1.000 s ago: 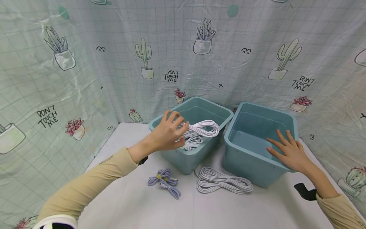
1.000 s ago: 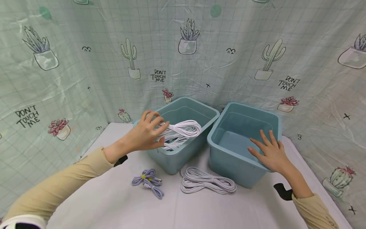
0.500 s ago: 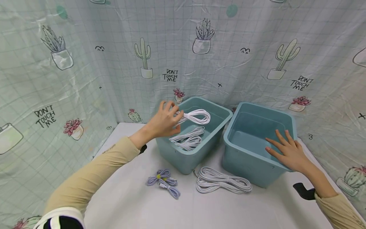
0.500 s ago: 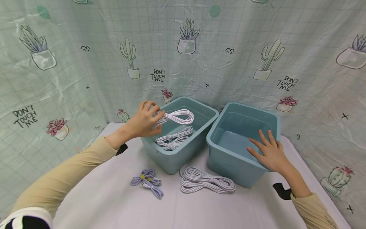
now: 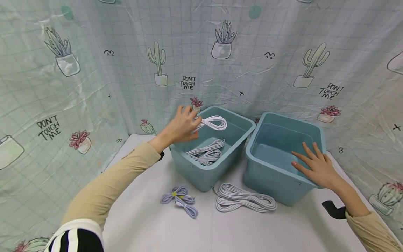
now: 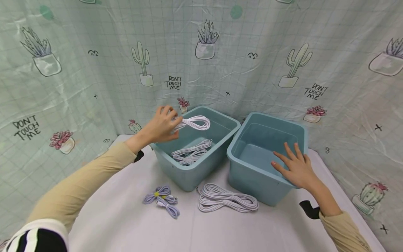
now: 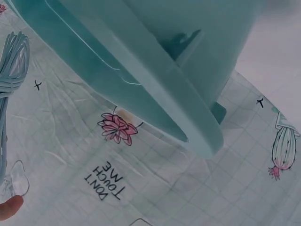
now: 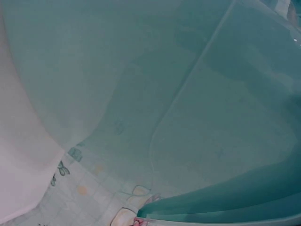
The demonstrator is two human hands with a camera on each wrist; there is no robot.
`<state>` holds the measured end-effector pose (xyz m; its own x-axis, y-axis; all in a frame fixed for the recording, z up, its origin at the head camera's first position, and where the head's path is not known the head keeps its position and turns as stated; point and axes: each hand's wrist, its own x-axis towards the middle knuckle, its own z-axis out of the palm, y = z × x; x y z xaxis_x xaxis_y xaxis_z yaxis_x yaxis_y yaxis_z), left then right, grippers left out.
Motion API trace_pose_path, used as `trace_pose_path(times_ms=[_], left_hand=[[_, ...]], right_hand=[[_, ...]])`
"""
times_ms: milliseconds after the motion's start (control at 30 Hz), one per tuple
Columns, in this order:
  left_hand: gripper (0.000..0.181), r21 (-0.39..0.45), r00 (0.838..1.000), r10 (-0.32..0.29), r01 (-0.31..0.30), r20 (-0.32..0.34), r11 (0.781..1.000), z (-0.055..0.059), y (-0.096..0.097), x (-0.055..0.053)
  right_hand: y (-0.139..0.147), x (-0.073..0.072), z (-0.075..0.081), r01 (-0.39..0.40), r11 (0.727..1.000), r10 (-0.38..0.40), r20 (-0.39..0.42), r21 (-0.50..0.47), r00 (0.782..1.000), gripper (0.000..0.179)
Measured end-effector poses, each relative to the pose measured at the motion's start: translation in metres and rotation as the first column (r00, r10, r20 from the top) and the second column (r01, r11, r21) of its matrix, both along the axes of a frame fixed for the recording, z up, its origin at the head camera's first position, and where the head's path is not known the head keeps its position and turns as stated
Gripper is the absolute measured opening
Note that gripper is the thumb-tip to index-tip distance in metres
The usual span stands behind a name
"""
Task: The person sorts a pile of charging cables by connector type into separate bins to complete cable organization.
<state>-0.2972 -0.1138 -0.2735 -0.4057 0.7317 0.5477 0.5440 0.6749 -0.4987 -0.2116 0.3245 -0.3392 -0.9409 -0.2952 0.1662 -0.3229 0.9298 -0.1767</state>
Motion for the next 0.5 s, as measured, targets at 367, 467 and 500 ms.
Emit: trace_pose_path(times_ms=[367, 467, 500], left_hand=[[0.029, -0.078, 0.995, 0.057, -0.051, 0.080, 0.996, -0.001, 0.016, -0.014], [0.028, -0.090, 0.995, 0.061, -0.054, 0.074, 0.994, -0.002, 0.020, -0.017], [0.029, -0.093, 0.996, 0.061, -0.054, 0.071, 0.994, -0.002, 0.021, -0.018]], right_hand=[[0.000, 0.000, 0.001, -0.001, 1.000, 0.001, 0.001, -0.001, 1.000, 0.059], [0.000, 0.000, 0.001, -0.003, 1.000, 0.003, 0.000, -0.003, 1.000, 0.058], [0.000, 0.000, 0.001, -0.003, 1.000, 0.003, -0.001, -0.003, 1.000, 0.058]])
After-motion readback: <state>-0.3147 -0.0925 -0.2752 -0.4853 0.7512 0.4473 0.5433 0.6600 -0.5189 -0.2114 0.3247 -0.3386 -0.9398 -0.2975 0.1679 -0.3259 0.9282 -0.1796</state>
